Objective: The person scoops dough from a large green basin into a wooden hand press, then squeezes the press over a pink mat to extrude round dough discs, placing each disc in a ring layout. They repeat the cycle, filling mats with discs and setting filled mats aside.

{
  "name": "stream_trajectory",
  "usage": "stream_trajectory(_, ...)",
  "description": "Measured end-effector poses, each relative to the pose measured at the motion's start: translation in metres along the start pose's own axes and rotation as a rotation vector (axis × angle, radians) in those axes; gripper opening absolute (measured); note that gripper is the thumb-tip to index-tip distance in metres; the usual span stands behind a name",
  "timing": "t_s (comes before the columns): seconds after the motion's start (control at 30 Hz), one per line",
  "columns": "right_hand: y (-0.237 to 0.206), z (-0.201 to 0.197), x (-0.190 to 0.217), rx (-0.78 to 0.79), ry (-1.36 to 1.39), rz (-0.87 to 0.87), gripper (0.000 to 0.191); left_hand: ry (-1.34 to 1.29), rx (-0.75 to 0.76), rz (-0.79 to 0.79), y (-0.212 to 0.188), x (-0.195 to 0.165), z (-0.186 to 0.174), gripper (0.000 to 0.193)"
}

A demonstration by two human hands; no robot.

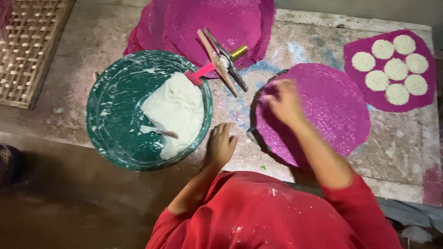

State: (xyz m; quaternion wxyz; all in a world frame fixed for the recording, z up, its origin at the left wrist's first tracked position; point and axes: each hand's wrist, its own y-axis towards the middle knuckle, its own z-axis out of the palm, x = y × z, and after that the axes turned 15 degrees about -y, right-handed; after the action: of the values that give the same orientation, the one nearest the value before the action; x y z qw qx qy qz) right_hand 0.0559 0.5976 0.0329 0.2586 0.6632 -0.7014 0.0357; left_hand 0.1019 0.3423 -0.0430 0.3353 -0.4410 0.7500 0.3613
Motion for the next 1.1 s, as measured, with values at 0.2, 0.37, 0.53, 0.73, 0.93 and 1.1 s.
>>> stream_trajectory(0.2, 0.077, 0.083, 0.108, 0.143, -0.260, 0.079, 0.095, 0.309, 0.026, -0.133, -0.030, 0.045, -0.044, 0.037)
stream_trajectory(0.37, 0.092, 0.092, 0.127, 0.112, -0.471, 0.214, 0.075, 0.136, -0.038, -0.043, -0.031, 0.056, -0.053, 0.022)
stream_trajectory(0.53, 0.087, 0.068, 0.093, 0.062, 0.110, 0.168, 0.047, -0.239, 0.141, -0.403, -0.010, 0.025, -0.034, 0.018)
stream_trajectory(0.73, 0.022, -0.040, 0.008, 0.261, 1.216, 0.444, 0.039, -0.238, 0.205, 0.085, 0.060, -0.009, 0.037, 0.014)
stream_trajectory(0.93, -0.092, -0.127, -0.047, 0.404, 1.156, 0.329, 0.055, -0.231, 0.214, 0.194, 0.093, -0.025, 0.064, 0.026)
stream_trajectory(1.1, -0.130, -0.124, -0.071, 0.734, 0.851, 0.409, 0.070, -1.635, 0.305, -0.235, 0.134, -0.059, 0.052, 0.053)
